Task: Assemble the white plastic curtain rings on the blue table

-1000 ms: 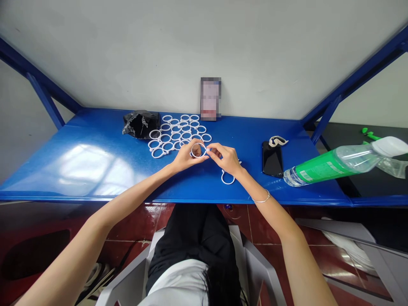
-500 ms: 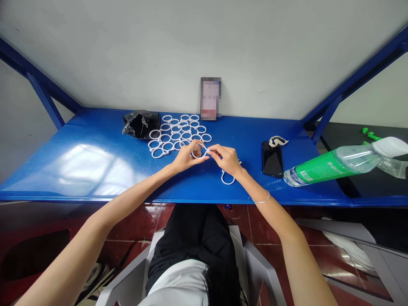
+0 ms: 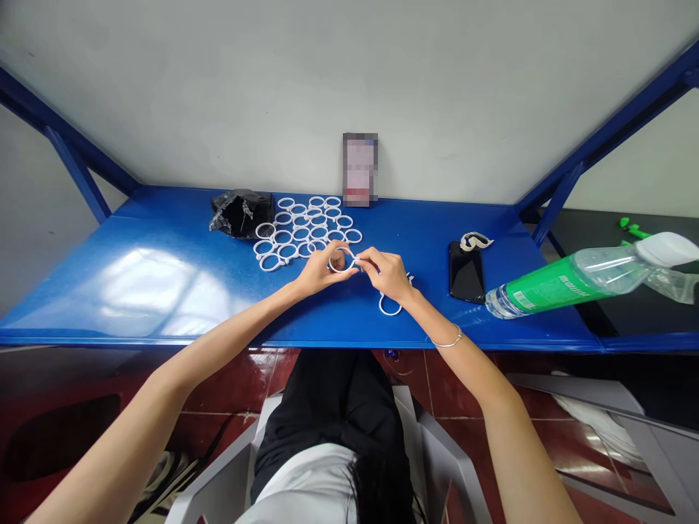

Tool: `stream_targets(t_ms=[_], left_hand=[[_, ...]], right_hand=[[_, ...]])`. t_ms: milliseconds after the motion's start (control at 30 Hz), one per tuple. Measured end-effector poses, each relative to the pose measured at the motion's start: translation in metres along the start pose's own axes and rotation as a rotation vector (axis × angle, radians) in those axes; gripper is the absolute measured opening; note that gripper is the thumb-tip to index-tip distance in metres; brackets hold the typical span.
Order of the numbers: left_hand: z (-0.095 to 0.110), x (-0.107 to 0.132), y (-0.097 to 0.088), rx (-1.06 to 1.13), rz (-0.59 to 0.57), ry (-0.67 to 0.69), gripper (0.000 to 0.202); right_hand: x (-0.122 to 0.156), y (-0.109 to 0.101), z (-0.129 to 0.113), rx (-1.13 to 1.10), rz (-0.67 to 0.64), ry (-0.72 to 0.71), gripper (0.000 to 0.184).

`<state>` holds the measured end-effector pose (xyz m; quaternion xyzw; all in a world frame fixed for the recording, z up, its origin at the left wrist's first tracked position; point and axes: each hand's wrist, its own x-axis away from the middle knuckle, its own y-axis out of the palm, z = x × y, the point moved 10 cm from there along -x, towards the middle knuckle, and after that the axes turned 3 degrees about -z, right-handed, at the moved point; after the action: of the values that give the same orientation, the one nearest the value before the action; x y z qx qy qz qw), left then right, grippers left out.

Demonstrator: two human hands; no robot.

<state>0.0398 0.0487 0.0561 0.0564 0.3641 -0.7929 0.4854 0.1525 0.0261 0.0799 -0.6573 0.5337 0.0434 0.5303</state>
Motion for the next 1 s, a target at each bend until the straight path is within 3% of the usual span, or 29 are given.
stream_targets(t_ms=[1000], left_hand=[[0.0020,0.0009,-0.0011,-0.084,0.010,0.031,0.041]], right_hand=[[0.0004,0.0064,0.0027,-0.039,-0.054,0.032,0.019]])
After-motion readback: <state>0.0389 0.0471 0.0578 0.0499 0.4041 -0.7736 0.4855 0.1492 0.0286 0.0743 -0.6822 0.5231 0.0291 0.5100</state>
